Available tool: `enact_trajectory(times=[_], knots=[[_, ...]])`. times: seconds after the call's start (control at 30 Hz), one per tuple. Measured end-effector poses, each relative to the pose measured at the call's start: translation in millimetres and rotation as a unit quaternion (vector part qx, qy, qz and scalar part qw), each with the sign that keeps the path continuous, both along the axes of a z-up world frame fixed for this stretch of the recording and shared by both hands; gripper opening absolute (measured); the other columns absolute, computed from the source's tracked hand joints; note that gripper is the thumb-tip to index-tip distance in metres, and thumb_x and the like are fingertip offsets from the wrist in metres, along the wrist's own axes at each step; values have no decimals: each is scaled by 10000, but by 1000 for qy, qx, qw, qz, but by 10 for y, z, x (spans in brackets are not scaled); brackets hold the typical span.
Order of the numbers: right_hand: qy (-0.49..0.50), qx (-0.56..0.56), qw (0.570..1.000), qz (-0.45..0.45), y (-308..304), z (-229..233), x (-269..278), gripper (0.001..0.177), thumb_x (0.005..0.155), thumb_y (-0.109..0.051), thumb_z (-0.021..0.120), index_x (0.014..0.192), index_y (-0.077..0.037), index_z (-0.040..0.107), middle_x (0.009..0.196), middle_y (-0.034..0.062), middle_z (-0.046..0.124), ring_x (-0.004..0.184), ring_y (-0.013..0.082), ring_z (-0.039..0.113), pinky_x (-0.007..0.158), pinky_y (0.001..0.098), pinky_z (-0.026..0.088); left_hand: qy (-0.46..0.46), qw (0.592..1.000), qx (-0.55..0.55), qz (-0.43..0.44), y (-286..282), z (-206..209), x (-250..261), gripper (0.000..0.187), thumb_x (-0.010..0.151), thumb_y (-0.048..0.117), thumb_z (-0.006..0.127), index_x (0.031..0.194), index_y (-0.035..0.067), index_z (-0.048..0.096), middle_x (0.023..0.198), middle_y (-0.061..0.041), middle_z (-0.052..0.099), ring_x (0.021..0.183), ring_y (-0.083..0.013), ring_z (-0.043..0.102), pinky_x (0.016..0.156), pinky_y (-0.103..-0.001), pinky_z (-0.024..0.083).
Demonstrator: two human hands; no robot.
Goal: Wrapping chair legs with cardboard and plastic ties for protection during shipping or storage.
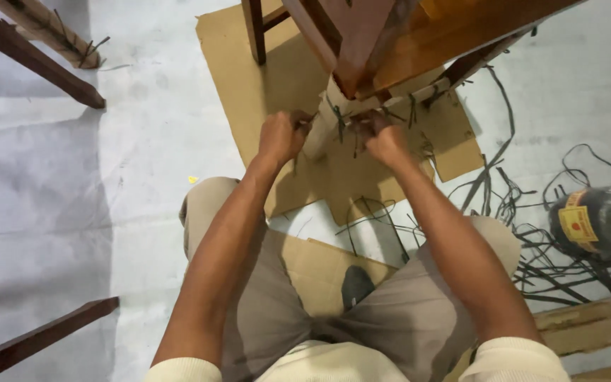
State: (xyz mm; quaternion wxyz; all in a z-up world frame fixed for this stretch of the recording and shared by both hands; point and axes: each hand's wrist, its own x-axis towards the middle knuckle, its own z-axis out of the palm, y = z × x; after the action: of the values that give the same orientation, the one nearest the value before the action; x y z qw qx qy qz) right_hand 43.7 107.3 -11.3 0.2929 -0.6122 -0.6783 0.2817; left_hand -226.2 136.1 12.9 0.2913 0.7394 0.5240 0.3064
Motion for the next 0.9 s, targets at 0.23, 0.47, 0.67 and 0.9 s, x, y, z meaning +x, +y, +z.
enact_trajectory(times=[0.23,0.47,0.67,0.9], knots=[[7,2,996,-83,-379,63,-279,236,949,-160,693,1139,-24,725,871,172,760,716,227,742,646,384,564,-11,998,-35,60,-185,-20,162,169,863,227,739,968,103,786,915,-198,748,882,-409,707,808,-496,545],[72,4,994,-77,-575,103,-650,180,975,-152,670,1050,6,714,898,124,769,739,172,752,581,346,580,-78,991,-59,96,-275,-226,248,218,845,292,746,945,105,797,909,-169,766,863,-374,731,772,-468,557],[140,-5,988,-65,-691,22,-815,111,991,-107,594,1040,-21,646,895,105,753,737,187,749,597,366,575,-163,974,-114,108,-401,-311,289,243,846,285,745,966,79,794,878,-128,783,802,-268,761,736,-387,570],[-103,86,990,-31,-889,263,-984,104,943,-118,644,1027,-70,684,807,222,699,757,430,684,649,526,512,-206,956,-172,120,-481,-380,272,242,830,237,746,988,59,793,843,-80,783,731,-146,723,688,-328,559]])
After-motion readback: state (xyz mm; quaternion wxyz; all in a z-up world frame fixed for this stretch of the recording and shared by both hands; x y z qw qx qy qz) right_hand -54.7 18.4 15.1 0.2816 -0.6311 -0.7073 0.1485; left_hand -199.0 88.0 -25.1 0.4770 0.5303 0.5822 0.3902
